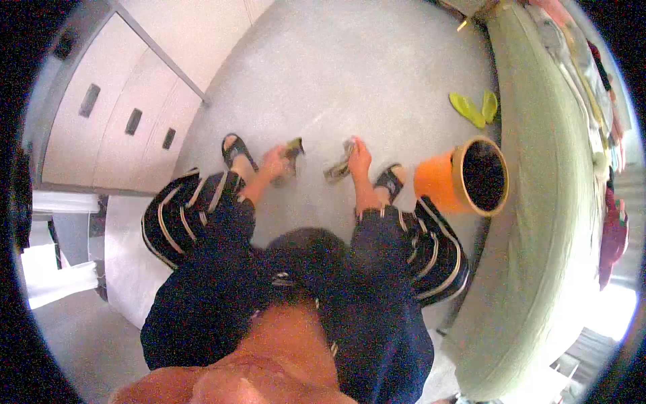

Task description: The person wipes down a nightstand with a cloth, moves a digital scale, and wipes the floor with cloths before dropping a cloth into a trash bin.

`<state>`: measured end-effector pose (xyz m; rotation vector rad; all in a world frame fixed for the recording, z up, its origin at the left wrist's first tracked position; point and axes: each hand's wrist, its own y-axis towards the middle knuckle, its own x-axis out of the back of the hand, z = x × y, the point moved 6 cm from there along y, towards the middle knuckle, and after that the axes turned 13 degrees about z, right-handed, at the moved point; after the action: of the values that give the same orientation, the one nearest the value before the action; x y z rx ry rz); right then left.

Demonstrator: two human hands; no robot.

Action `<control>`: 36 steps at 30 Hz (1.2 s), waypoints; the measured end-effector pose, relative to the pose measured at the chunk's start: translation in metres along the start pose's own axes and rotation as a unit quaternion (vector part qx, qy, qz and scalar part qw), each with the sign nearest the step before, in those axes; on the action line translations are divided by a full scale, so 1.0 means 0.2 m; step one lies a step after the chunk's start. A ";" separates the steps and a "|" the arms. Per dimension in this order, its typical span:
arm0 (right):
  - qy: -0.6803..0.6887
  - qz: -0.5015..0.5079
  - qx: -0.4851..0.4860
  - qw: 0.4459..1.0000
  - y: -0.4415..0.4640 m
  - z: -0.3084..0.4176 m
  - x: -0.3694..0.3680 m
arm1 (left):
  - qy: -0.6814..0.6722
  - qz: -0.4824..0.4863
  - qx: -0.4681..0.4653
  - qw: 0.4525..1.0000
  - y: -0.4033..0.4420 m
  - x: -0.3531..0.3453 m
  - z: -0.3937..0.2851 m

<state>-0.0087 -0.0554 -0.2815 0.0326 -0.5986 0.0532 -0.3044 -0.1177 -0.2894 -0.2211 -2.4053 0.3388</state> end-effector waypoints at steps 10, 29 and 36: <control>0.264 -0.163 -0.068 0.948 0.03 -0.25 0.47 | -0.076 -0.148 0.025 0.986 -0.11 0.33 -0.20; -0.370 0.118 -0.160 0.908 -0.13 -0.69 0.29 | 0.069 -0.174 0.113 0.976 0.20 0.29 0.41; -0.432 0.049 -0.154 0.887 0.32 -0.78 0.39 | 0.243 -0.196 0.092 0.945 0.57 0.35 0.46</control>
<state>0.1391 0.0184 -0.3664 -0.3008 -1.5003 0.0392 -0.4105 -0.0091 -0.3481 0.2367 -1.8589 0.2807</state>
